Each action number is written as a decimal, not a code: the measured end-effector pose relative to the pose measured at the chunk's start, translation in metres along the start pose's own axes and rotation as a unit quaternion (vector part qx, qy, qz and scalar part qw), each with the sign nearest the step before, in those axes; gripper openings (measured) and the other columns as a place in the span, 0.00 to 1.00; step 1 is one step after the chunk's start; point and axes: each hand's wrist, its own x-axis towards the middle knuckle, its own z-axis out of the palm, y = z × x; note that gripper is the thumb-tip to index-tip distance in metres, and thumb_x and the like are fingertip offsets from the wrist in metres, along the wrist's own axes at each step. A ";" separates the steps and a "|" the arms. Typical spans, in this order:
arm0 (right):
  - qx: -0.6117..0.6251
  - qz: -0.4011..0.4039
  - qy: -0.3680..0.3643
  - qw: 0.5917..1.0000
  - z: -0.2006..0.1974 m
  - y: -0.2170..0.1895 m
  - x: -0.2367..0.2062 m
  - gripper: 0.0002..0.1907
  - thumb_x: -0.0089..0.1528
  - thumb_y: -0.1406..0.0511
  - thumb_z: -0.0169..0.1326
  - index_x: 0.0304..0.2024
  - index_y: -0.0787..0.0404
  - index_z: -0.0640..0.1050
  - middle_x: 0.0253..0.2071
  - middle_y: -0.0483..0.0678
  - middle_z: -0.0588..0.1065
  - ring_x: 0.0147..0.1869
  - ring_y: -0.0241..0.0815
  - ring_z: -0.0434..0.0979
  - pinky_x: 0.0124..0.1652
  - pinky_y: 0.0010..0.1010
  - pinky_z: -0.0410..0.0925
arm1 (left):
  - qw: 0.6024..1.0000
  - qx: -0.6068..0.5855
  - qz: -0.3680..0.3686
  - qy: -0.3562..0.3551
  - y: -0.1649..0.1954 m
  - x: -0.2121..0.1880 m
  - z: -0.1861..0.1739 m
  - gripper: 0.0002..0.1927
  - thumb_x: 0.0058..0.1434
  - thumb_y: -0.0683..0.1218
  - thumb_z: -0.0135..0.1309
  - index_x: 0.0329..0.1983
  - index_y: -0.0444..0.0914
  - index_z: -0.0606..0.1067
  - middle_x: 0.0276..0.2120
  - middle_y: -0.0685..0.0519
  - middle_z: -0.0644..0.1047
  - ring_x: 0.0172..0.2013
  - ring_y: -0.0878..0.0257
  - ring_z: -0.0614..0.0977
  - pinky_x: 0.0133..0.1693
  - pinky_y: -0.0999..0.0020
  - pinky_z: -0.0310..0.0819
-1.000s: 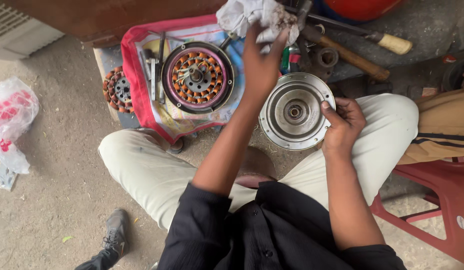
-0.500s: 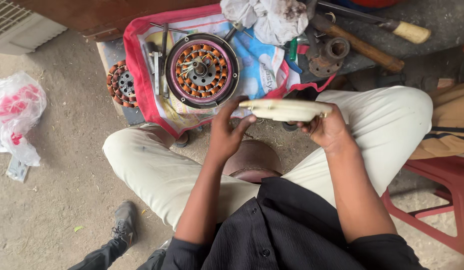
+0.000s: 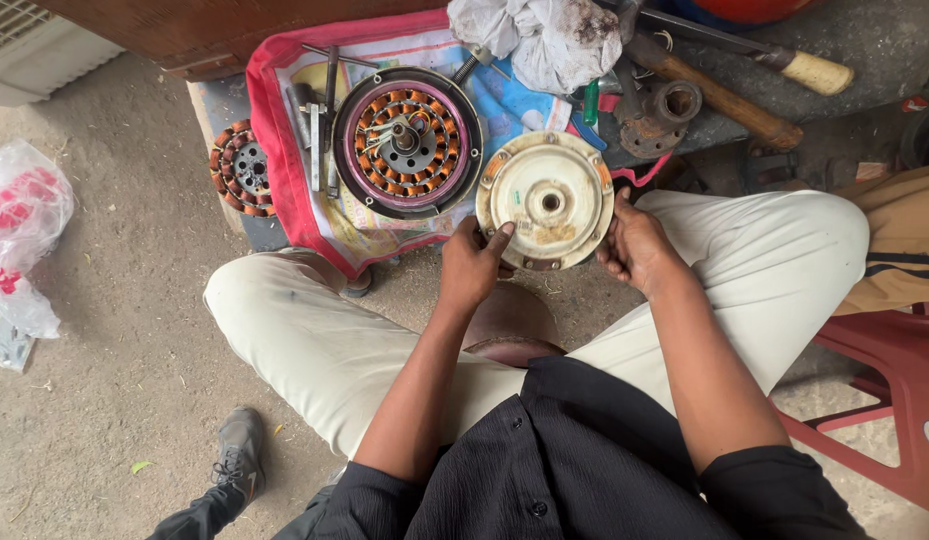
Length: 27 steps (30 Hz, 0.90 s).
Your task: The person assembles a motor by placing a stator into a housing, adding a gasket, and securing a cover plate with a hammer and punch. They then insert and tighten bolts into the cover plate.
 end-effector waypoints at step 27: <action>0.222 -0.159 0.067 0.960 0.040 -0.014 0.022 0.18 0.67 0.52 0.54 0.30 0.57 0.73 0.16 0.39 0.61 0.18 0.35 0.64 0.16 0.32 0.60 | 0.967 -0.075 0.236 0.059 -0.056 0.034 0.038 0.42 0.65 0.35 0.56 0.77 0.32 0.47 0.39 0.43 0.85 0.35 0.63 0.85 0.36 0.68 0.82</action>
